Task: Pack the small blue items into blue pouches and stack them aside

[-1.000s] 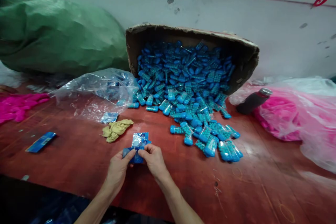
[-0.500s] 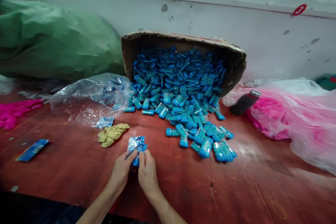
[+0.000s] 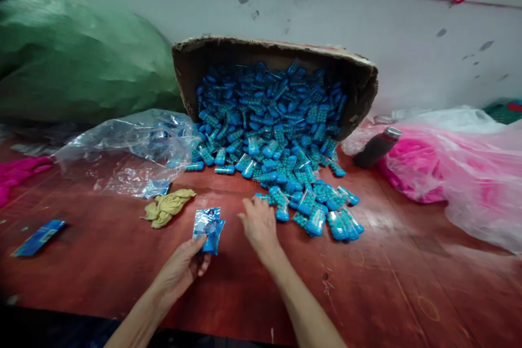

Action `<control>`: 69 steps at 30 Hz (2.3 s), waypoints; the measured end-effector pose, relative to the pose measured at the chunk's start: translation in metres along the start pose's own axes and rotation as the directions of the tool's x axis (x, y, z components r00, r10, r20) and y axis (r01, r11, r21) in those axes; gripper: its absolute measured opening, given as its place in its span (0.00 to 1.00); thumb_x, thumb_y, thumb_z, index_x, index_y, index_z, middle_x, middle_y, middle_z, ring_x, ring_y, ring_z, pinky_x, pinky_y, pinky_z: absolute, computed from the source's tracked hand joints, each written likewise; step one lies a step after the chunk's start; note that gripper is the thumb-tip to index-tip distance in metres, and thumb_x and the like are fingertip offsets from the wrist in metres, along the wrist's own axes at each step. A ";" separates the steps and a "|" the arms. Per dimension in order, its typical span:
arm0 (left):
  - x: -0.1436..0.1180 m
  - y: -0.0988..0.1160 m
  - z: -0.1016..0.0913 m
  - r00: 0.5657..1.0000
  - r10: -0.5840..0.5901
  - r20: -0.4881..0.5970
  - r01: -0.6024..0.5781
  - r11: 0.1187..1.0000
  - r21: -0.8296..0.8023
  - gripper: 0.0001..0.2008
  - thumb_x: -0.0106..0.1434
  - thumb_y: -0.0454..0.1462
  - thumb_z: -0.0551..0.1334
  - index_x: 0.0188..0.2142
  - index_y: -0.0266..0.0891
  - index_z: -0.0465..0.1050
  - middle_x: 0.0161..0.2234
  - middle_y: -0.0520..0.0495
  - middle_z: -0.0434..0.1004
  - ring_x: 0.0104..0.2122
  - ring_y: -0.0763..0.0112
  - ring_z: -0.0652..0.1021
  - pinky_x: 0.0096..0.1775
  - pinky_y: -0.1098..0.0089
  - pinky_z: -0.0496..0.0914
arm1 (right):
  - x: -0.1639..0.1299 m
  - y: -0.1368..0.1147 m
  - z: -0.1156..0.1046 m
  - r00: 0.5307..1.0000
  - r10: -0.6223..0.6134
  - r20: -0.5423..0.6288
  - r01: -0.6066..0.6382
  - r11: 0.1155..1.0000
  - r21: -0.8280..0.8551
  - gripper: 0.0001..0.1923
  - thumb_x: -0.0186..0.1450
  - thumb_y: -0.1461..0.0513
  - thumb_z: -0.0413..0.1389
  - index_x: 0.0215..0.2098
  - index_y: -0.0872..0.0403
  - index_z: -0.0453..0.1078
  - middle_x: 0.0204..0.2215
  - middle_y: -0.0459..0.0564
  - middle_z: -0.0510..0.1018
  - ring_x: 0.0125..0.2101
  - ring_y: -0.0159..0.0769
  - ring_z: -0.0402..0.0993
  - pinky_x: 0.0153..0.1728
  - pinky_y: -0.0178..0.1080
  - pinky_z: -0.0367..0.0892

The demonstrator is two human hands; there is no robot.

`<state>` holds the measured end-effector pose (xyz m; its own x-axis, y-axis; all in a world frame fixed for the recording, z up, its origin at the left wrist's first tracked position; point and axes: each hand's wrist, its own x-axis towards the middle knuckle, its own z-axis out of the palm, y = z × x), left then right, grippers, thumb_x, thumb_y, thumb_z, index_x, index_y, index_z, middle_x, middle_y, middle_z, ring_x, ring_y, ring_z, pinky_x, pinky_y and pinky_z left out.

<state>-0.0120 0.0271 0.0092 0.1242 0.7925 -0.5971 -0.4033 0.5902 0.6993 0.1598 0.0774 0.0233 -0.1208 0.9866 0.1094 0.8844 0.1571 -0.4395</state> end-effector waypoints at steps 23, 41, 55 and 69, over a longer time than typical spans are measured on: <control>0.000 -0.004 -0.004 0.996 0.083 -0.010 -0.082 0.990 0.114 0.14 0.44 0.43 0.66 0.25 0.34 0.67 0.18 0.53 0.70 0.14 0.80 0.67 0.17 0.77 0.57 | -0.027 -0.035 0.040 0.962 0.052 0.266 -0.267 0.349 0.898 0.18 0.54 0.67 0.52 0.43 0.54 0.62 0.23 0.40 0.65 0.23 0.27 0.63 0.23 0.29 0.60; -0.009 -0.016 0.002 0.992 -0.076 -0.101 0.055 0.980 -0.190 0.13 0.48 0.40 0.66 0.21 0.37 0.61 0.12 0.55 0.66 0.13 0.79 0.67 0.14 0.79 0.57 | 0.007 0.005 0.005 0.982 0.077 0.171 -0.031 0.966 -0.258 0.20 0.59 0.64 0.53 0.50 0.53 0.61 0.40 0.58 0.69 0.38 0.47 0.69 0.33 0.42 0.63; -0.011 -0.011 0.010 0.948 -0.242 -0.209 0.153 0.917 -0.368 0.09 0.58 0.37 0.57 0.23 0.36 0.64 0.12 0.52 0.66 0.12 0.79 0.68 0.14 0.81 0.60 | -0.032 0.002 0.012 0.923 0.189 0.336 -0.361 0.122 0.924 0.27 0.54 0.62 0.55 0.49 0.52 0.50 0.25 0.41 0.71 0.19 0.31 0.71 0.15 0.34 0.69; -0.012 -0.020 0.010 0.975 -0.065 -0.211 0.000 0.955 -0.296 0.10 0.53 0.40 0.62 0.23 0.35 0.65 0.13 0.52 0.68 0.13 0.78 0.69 0.15 0.79 0.61 | -0.056 -0.029 0.010 0.902 0.204 0.381 -0.384 -0.025 0.923 0.20 0.54 0.63 0.55 0.42 0.52 0.52 0.26 0.40 0.69 0.20 0.30 0.73 0.15 0.32 0.70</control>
<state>0.0034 0.0072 0.0066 -0.0436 0.7021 -0.7108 -0.6536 0.5180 0.5517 0.1368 0.0185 0.0212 -0.1004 0.9385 -0.3303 -0.3919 -0.3424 -0.8539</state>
